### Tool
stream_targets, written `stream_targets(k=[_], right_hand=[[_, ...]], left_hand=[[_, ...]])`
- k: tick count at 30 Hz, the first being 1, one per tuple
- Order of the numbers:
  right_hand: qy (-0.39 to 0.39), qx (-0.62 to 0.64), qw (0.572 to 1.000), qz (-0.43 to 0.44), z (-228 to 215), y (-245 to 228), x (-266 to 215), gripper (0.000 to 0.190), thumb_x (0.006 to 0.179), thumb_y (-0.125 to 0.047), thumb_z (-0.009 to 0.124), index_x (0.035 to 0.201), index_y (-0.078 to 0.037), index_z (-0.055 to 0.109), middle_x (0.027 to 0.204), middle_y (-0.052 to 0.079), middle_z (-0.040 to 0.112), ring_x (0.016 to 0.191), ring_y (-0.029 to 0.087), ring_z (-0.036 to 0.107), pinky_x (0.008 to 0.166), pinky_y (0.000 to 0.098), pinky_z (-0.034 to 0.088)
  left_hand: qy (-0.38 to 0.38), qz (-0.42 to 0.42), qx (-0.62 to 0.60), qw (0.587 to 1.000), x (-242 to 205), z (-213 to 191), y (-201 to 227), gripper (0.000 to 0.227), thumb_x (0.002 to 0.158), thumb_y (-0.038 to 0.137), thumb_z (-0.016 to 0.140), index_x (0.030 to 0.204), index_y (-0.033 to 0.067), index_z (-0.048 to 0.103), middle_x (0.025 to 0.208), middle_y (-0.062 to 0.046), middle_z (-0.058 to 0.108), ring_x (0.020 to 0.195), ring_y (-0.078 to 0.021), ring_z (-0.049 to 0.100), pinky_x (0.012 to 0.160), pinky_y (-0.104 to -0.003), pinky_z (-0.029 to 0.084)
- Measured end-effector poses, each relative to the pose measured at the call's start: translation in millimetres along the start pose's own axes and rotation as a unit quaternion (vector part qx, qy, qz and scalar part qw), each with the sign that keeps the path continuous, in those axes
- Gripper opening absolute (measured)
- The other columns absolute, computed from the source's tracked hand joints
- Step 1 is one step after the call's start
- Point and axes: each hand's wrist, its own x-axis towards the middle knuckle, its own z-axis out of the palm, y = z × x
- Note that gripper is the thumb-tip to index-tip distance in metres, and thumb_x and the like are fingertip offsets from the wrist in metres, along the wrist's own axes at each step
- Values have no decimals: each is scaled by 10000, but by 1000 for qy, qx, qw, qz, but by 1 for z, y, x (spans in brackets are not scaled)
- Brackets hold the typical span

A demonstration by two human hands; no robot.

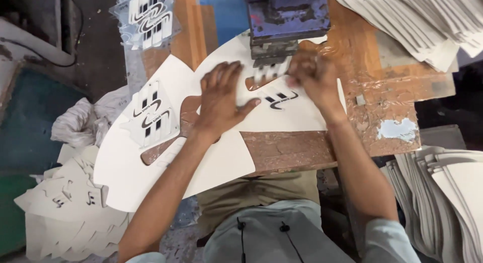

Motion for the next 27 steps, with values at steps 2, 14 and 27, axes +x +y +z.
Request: stream_targets(k=[2,14,27], right_hand=[[33,5,998,44,1,2,21,337,990,70,578,1325,97,592,1008,114,731,810,157,755,674,257,648],[30,-81,995,59,5,-3,16,377,991,-53,750,1283,131,598,857,77,715,691,85,680,540,217,573],[45,-80,995,27,3,0,16,354,990,-26,734,1277,145,617,868,71,722,707,79,690,546,215,575]], left_hand=[[17,-9,-16,1000,3,-1,0,921,880,556,772,1499,-45,448,1476,-149,438,1408,-347,376,1158,-538,283],[44,25,44,998,-4,6,-3,693,969,542,714,1472,82,585,1474,-134,432,1392,-313,365,1120,-503,298],[39,22,51,998,-1,-3,4,687,963,522,714,1476,85,586,1479,-136,443,1407,-316,368,1115,-505,290]])
